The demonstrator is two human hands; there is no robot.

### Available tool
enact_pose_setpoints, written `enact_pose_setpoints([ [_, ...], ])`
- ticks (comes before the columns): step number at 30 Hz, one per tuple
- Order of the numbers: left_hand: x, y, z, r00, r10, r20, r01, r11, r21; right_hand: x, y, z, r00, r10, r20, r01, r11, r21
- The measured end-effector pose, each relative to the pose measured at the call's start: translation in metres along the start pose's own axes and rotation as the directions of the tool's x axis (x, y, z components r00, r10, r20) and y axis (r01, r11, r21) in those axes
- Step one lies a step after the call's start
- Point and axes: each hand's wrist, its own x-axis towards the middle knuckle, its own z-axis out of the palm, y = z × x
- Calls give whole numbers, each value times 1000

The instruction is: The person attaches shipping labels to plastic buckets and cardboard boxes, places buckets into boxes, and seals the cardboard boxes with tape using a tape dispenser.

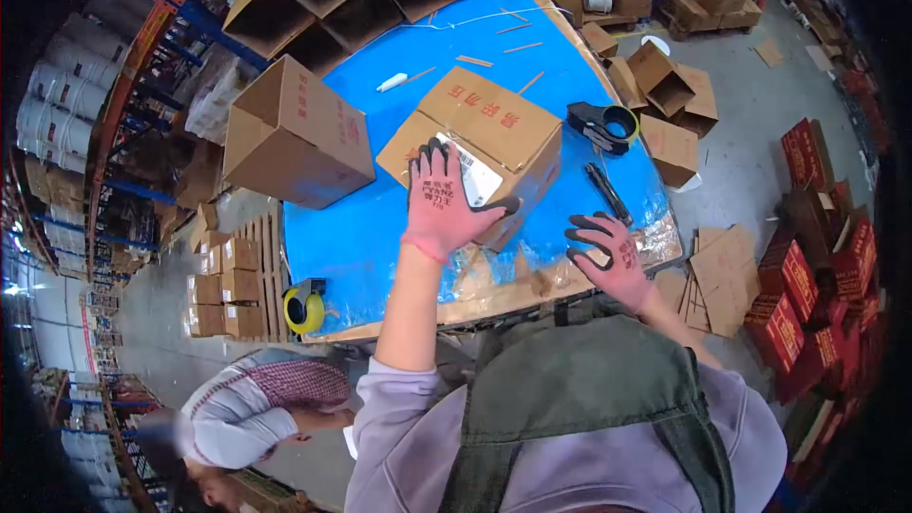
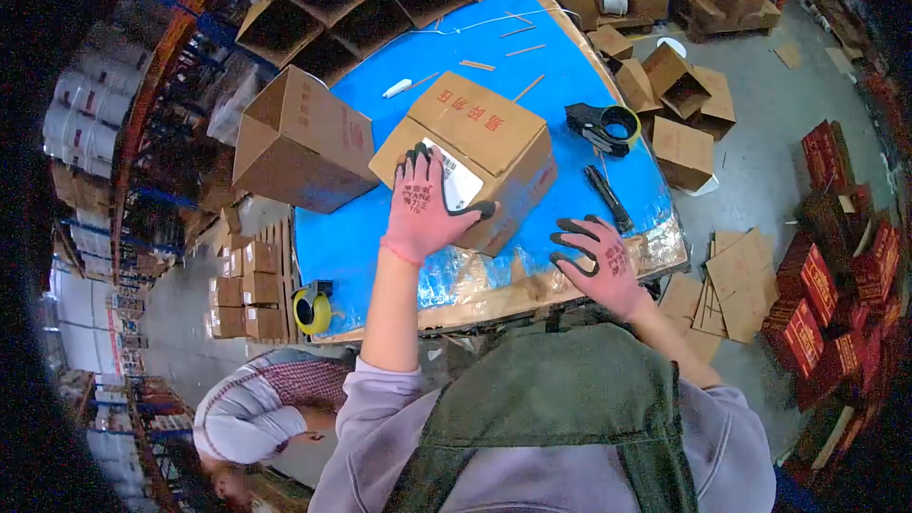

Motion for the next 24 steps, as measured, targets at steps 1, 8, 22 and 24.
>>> enact_pose_setpoints([
  [1, 2, 4, 4, 1000, -6, 2, 6, 1000, 2, -1, 1, 1, 1000, -2, 3, 2, 1000, 5],
  [8, -5, 23, 17, 992, 26, -122, -32, 998, -48, 0, -4, 3, 990, -34, 134, 23, 996, 82],
  [22, -34, 58, 44, 897, -210, -389, 176, 977, -120, 176, 160, 92, 723, 453, 521, -616, 83, 783],
  [24, -38, 39, 53, 929, -121, -351, 113, 993, -45, 172, 152, 93, 741, 443, 504, -591, 76, 803],
])
